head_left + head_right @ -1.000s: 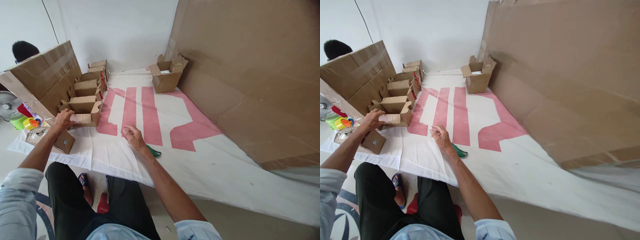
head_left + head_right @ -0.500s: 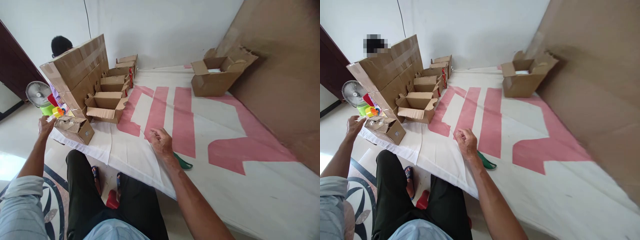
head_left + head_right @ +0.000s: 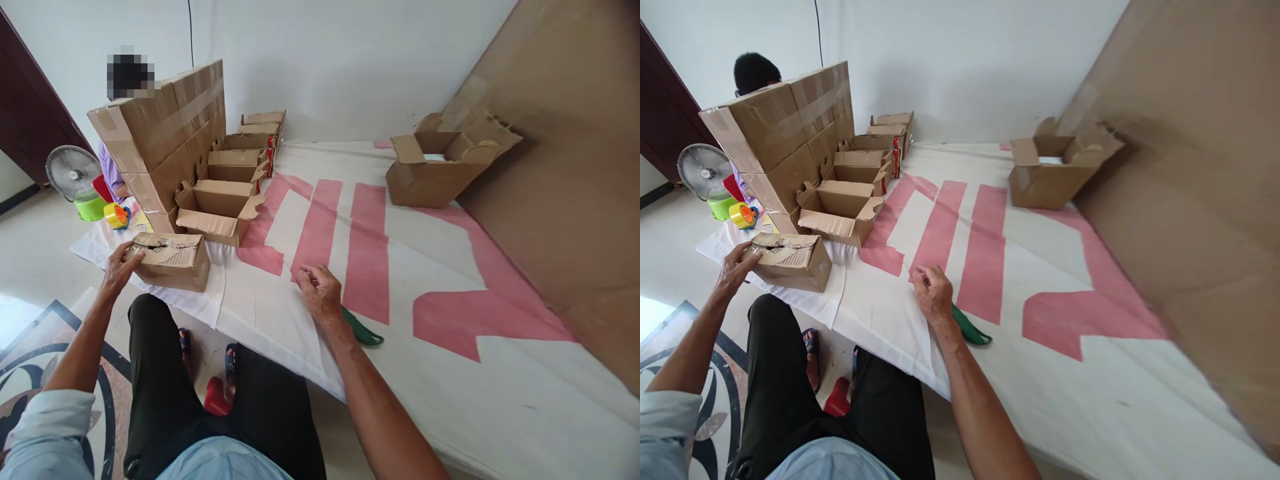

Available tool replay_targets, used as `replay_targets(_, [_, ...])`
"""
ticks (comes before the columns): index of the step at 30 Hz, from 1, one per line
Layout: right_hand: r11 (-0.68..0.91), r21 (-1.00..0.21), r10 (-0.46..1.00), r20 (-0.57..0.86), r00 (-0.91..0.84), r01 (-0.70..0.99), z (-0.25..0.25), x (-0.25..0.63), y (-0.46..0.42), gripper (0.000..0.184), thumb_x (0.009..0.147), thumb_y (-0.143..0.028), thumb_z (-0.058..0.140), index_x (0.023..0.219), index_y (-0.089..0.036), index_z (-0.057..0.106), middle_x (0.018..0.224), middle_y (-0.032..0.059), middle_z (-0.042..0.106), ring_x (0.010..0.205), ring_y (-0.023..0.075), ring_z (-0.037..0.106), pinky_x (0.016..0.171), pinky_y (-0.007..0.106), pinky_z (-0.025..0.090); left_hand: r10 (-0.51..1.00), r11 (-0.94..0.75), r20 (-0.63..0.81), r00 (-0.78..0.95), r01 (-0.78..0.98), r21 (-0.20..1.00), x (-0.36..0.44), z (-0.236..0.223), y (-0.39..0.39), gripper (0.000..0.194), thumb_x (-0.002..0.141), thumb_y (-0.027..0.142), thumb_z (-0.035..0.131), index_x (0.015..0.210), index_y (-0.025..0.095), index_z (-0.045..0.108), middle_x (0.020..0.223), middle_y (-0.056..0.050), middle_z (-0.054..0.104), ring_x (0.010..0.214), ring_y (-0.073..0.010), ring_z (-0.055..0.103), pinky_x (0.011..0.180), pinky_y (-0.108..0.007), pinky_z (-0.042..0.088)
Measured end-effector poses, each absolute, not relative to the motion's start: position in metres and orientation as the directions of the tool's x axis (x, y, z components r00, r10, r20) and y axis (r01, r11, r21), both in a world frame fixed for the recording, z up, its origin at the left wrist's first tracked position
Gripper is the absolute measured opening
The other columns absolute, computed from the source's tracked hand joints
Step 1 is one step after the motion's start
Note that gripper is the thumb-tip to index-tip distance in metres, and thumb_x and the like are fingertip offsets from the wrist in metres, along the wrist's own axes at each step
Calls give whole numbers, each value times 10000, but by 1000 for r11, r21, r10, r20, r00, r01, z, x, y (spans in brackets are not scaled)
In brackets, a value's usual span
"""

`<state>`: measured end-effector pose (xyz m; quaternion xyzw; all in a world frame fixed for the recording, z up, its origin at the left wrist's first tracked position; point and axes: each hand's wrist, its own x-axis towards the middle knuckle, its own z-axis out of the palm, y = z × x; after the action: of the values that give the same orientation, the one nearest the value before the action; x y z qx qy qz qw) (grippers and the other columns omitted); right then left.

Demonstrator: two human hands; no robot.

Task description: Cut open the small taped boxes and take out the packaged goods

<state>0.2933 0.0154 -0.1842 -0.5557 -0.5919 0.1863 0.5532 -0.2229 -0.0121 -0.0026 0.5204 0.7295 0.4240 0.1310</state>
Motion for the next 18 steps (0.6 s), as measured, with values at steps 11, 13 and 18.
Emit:
replay_targets(11, [317,-901,930,356,89,295,-161,276,3,398,995,-563,635,1099,-221,810,1136,132,823,1004,284,766,845,423,646,984,-106,164,-71,508,855,-105,-35,-45,723,854,728,833,1379,233,805,1230,-111,802,1128,-326,761,915,-419,636])
replay_targets(13, [337,-906,934,355,27,258,-158,271,1,411,1004,-571,621,1114,-218,801,1149,127,821,1036,287,768,881,426,647,977,-164,211,-43,481,861,-99,-39,-37,603,883,692,811,1274,233,836,1337,-128,784,1295,-358,734,1039,-457,633])
replay_targets(18, [370,-882,927,373,-47,292,-153,269,-11,380,1062,-536,578,1127,-232,798,1134,104,813,1024,277,759,867,408,637,976,-210,218,12,319,924,-92,-48,-15,440,944,623,741,1101,235,875,1581,-138,728,1626,-403,546,1368,-523,463])
